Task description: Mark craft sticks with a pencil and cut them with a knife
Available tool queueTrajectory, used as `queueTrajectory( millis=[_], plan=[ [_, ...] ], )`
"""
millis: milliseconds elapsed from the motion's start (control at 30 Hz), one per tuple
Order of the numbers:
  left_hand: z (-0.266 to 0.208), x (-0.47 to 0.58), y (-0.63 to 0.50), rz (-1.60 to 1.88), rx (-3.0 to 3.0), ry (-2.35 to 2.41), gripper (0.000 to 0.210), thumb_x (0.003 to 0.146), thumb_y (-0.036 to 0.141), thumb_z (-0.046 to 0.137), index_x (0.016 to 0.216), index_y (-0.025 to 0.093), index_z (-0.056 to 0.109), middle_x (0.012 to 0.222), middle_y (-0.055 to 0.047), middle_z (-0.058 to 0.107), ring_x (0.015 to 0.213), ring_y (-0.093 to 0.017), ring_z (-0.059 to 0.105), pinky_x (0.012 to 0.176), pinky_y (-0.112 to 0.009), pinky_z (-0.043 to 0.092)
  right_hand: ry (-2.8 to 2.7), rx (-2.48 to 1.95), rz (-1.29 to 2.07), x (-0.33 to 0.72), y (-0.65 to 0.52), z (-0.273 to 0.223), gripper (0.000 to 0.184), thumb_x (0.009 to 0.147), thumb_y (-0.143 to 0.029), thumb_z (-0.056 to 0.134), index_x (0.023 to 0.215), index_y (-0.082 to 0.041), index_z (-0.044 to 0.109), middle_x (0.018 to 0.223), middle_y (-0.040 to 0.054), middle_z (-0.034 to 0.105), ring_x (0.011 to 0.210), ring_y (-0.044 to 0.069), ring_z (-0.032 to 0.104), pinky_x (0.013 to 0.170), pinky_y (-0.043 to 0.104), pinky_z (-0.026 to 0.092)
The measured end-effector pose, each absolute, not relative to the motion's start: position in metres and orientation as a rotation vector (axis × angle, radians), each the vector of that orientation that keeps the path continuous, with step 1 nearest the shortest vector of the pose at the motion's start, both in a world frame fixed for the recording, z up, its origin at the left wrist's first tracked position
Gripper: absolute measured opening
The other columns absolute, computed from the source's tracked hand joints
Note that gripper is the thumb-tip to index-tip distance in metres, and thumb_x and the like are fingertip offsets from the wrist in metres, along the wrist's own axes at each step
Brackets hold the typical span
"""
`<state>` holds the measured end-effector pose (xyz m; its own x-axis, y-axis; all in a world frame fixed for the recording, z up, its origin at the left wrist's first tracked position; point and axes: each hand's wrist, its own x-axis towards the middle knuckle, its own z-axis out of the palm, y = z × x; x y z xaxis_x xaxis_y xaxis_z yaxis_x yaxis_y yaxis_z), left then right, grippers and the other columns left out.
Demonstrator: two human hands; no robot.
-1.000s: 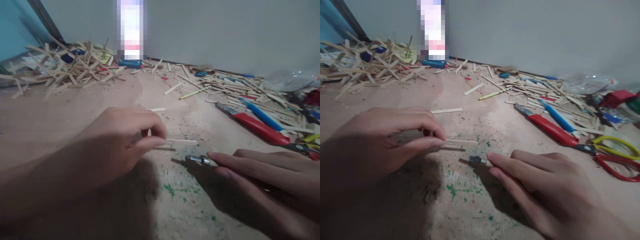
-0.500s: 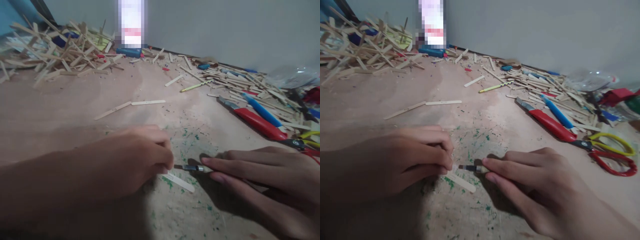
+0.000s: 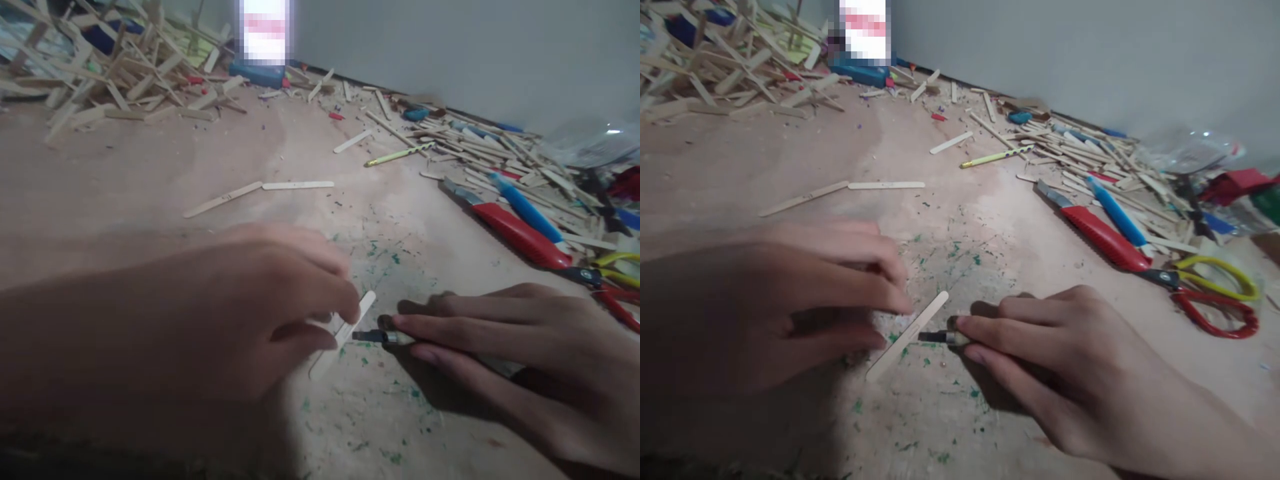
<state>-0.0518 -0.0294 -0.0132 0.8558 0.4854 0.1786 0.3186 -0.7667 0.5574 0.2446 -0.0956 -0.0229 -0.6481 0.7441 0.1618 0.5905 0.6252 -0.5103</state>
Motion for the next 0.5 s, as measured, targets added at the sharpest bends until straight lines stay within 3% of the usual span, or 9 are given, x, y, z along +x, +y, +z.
queueTrajectory(
  millis=[67,133,233,333,500],
  plan=[
    [-0.013,-0.052,-0.027,0.404,2.594,0.598,0.009,0.097,0.027,0.080,0.106,0.030,0.081,0.108,0.003,0.079,0.097,-0.019,0.072,0.082,-0.034,0.053,-2.495,-1.050,0.605,0.244,-0.096,-0.023,0.024,0.113,-0.022,0.058,0.128,-0.028,0.076,0.098,0.0046,0.085,0.075,0.020,0.080,0.054,0.033,0.056],
    [-0.015,-0.051,-0.026,0.346,2.684,0.595,0.030,0.099,0.039,0.081,0.127,0.029,0.078,0.135,-0.004,0.076,0.121,-0.028,0.070,0.098,-0.042,0.055,-2.494,-1.053,0.592,0.243,-0.095,-0.023,0.025,0.113,-0.022,0.056,0.128,-0.028,0.076,0.097,0.0051,0.085,0.073,0.020,0.080,0.052,0.033,0.056],
    [-0.023,-0.050,-0.027,0.268,2.783,0.537,0.052,0.103,0.048,0.076,0.148,0.024,0.068,0.161,-0.014,0.062,0.150,-0.038,0.056,0.123,-0.061,0.044,-2.486,-1.071,0.568,0.241,-0.096,-0.021,0.028,0.113,-0.020,0.055,0.128,-0.028,0.077,0.092,0.0048,0.084,0.071,0.020,0.080,0.050,0.033,0.055],
    [-0.031,-0.049,-0.032,0.309,2.795,0.490,0.059,0.099,0.054,0.079,0.146,0.019,0.069,0.161,-0.019,0.062,0.151,-0.040,0.055,0.126,-0.063,0.040,-2.491,-1.067,0.551,0.240,-0.097,-0.018,0.029,0.114,-0.022,0.054,0.127,-0.026,0.079,0.088,0.0058,0.083,0.067,0.021,0.078,0.050,0.035,0.055],
    [-0.037,-0.046,-0.040,0.523,2.837,0.508,0.065,0.088,0.066,0.086,0.122,0.011,0.075,0.148,-0.024,0.070,0.141,-0.043,0.062,0.124,-0.069,0.040,-2.525,-1.108,0.575,0.235,-0.101,-0.015,0.026,0.115,-0.024,0.052,0.123,-0.028,0.077,0.084,0.0012,0.079,0.059,0.015,0.072,0.048,0.032,0.050]
  ],
)
